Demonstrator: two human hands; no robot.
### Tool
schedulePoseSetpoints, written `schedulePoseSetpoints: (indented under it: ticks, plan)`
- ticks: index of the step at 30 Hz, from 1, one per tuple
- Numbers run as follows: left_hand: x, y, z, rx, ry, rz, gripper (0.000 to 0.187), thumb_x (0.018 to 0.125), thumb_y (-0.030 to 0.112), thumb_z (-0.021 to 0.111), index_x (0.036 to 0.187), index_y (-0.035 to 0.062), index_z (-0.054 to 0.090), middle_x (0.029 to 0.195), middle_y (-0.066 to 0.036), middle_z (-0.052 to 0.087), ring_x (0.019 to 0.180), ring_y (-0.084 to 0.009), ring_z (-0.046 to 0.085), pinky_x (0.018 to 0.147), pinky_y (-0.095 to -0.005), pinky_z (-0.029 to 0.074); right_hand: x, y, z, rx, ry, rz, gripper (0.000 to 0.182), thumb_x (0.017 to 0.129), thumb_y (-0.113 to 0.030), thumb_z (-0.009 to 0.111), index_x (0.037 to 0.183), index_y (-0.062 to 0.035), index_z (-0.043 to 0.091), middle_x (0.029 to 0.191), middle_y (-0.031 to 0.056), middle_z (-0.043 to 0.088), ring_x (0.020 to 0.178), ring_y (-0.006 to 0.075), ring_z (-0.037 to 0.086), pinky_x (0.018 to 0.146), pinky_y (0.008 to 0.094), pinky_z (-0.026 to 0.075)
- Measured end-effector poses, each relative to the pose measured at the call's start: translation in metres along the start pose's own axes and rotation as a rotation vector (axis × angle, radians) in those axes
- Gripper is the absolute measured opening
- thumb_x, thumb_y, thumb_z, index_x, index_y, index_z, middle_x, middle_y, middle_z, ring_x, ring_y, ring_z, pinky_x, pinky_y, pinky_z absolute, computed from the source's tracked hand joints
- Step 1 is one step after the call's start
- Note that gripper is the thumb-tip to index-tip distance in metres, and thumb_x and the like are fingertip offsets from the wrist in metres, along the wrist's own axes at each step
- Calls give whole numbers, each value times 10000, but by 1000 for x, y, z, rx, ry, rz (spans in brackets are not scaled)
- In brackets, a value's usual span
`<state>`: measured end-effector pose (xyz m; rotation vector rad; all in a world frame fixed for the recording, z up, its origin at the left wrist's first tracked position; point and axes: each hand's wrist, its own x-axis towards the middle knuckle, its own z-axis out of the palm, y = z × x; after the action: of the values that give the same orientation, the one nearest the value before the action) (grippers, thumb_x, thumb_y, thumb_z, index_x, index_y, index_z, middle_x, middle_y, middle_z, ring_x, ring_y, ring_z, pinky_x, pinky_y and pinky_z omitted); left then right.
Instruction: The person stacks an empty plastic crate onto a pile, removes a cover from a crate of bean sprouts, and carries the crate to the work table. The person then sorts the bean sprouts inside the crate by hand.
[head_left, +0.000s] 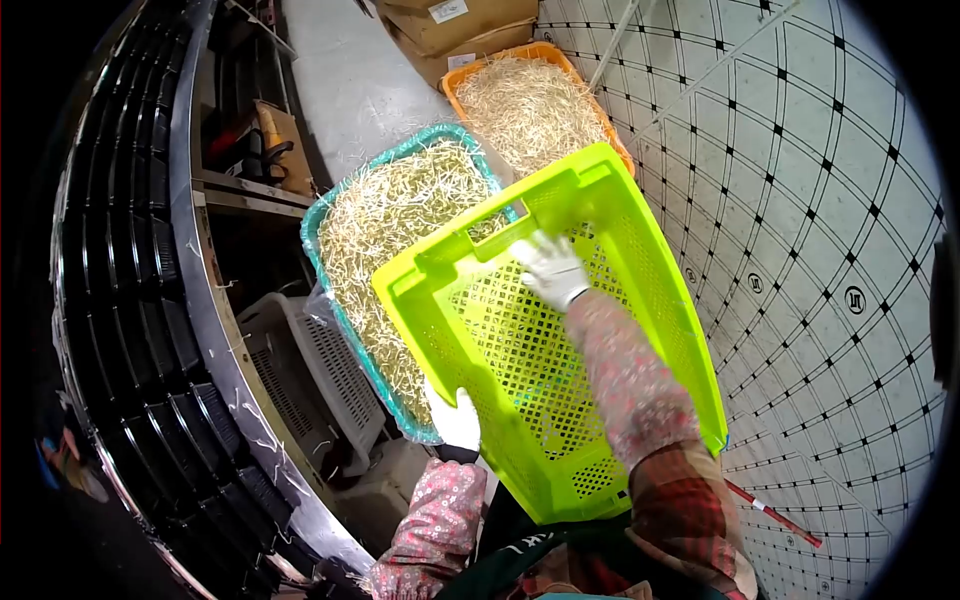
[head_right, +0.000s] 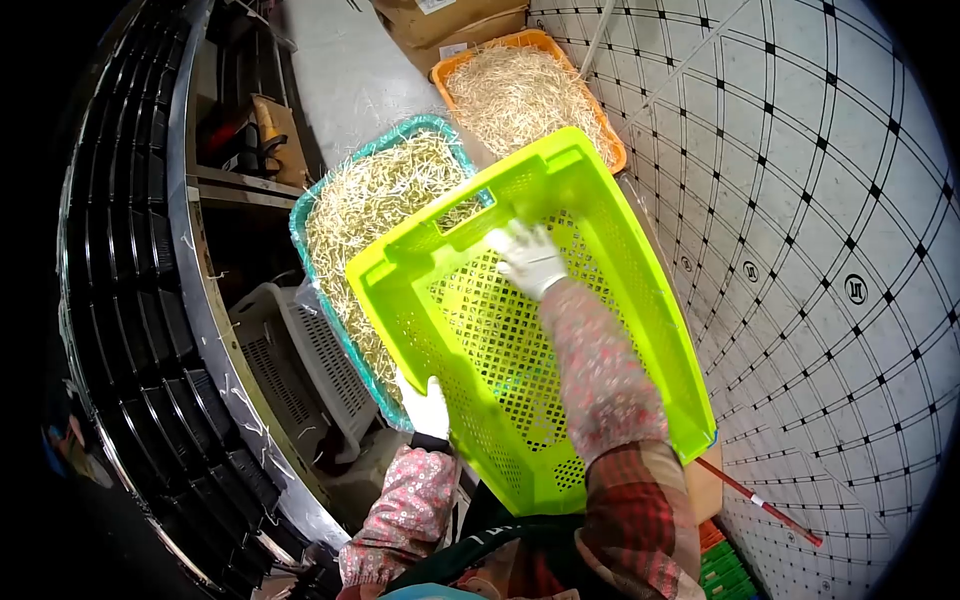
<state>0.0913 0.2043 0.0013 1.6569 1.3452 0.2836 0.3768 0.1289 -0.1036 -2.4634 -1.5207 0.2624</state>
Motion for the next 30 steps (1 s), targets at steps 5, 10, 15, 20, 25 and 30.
schedulePoseSetpoints:
  ticks: [5,10,15,20,25,30]
  plan:
    - [-3,4,2,57,3,34,638,853,-37,516,1446,-11,281,1347,-222,465,1187,-306,500,1034,-362,375,-27,63,22,-65,210,423,656,955,-407,421,1494,-76,248,1543,117,273,1433,262,223,1169,397,190]
    - [-2,4,0,-10,-47,-12,645,849,-41,524,1447,-7,284,1352,-215,464,1192,-302,496,1034,-353,374,-76,13,16,-66,182,682,703,954,-390,448,1515,-67,175,1568,97,212,1450,276,180,1176,414,155]
    - [1,-7,4,7,12,2,659,869,-11,544,1462,-19,257,1407,-228,420,1245,-314,462,1077,-361,337,-256,-28,24,-27,19,843,708,958,-414,446,1508,-49,192,1558,127,226,1443,327,179,1173,445,140]
    - [3,-6,8,13,46,-7,653,864,-49,544,1454,-26,264,1381,-213,445,1208,-303,487,1059,-353,361,-297,-71,73,93,69,1641,824,951,-499,398,1467,97,160,1537,288,155,1437,424,112,1176,488,77]
    - [-2,9,10,81,32,41,641,870,-43,540,1445,-40,257,1386,-221,430,1232,-314,472,1073,-371,353,-193,-176,38,-102,-360,1187,898,937,-595,281,1443,139,180,1521,326,151,1405,501,137,1142,597,81]
    - [9,-14,6,4,-11,80,646,858,-60,527,1446,-28,261,1403,-225,407,1230,-329,474,1068,-385,366,-219,-147,-24,642,-510,420,615,809,-199,580,1378,-36,413,1380,170,460,1315,348,396,1086,505,298]
